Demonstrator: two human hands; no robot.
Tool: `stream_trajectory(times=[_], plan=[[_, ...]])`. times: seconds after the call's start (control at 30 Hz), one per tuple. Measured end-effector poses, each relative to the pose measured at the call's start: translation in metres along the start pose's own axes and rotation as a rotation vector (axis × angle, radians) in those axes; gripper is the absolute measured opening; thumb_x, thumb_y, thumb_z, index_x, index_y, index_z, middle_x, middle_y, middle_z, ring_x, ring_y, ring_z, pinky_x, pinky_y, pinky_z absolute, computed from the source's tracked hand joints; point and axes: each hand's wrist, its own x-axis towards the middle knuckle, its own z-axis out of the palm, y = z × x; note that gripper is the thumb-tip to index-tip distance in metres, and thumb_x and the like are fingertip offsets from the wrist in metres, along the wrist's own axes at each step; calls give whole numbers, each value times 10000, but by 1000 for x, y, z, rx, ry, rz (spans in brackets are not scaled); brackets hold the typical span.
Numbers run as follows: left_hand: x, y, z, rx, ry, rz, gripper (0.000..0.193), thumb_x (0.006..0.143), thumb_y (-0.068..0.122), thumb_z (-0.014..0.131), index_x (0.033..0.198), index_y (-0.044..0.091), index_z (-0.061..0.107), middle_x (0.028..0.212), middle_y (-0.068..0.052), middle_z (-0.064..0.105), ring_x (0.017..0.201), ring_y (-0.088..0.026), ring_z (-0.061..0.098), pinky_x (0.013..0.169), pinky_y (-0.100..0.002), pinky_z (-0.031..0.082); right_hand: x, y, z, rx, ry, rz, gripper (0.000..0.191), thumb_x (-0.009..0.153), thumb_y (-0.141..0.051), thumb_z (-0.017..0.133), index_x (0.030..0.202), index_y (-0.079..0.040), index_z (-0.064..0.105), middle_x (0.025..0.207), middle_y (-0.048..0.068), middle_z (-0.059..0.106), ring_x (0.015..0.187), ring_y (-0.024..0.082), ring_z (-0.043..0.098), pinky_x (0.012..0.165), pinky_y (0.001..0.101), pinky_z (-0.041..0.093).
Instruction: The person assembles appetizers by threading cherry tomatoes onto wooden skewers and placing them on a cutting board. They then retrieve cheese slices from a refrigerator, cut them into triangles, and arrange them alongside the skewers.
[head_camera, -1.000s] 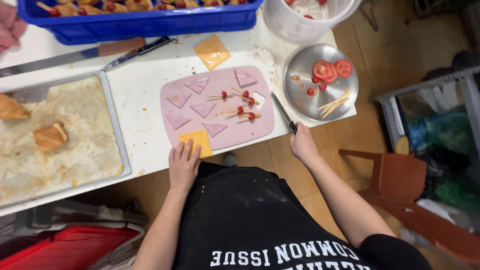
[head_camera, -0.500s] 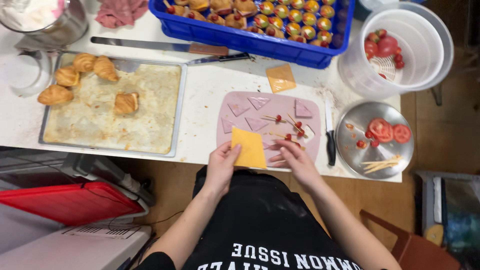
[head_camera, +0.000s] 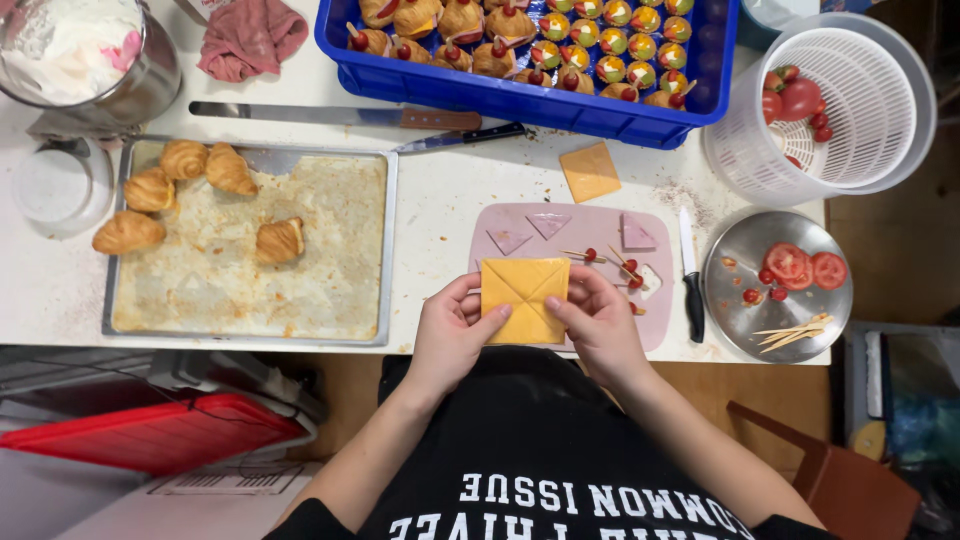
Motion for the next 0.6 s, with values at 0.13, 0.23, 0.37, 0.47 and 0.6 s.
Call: stream_trajectory(times=[0.13, 0.23, 0.37, 0.47, 0.6], plan=[[13, 14, -26, -98, -71, -103, 424, 930, -53, 605, 1351, -69, 560, 1112, -168, 754, 970, -160, 732, 852, -275, 591, 12, 0, 12, 149, 45, 63, 370, 986, -4, 583, 1343, 80, 543, 1220, 172, 686, 1126, 199, 676, 974, 329, 546], [24, 17, -42, -131, -93, -155, 460, 911, -64, 562, 1371, -70, 556, 1129, -167, 753, 980, -161, 730, 852, -281, 586, 20, 3, 19, 181, 92, 91, 382, 992, -12, 579, 1358, 93, 543, 1220, 172, 683, 1119, 202, 674, 967, 335, 543], [36, 14, -63, -129, -102, -216, 443, 937, -17, 601, 1374, -77, 566, 1116, -159, 753, 963, -161, 726, 836, -289, 594, 30, 11, 30, 195, 135, 85, 389, 987, -7, 584, 1360, 99, 543, 1238, 178, 684, 1135, 213, 675, 984, 338, 545], [48, 12, -73, -102, -107, -140, 460, 917, -11, 698, 1353, -73, 568, 1097, -139, 735, 987, -147, 703, 862, -274, 576, 38, 17, 38, 132, 147, 102, 446, 984, 10, 597, 1418, 74, 517, 1281, 181, 661, 1168, 217, 637, 987, 340, 507], [58, 16, -73, 462, 10, 182, 322, 921, 41, 734, 1238, -1, 689, 1111, -114, 729, 978, -178, 702, 835, -290, 618, 47, 34, 54, 159, 226, 144, 578, 921, -87, 582, 1467, -89, 391, 1417, 43, 573, 1254, 188, 600, 1044, 350, 495]])
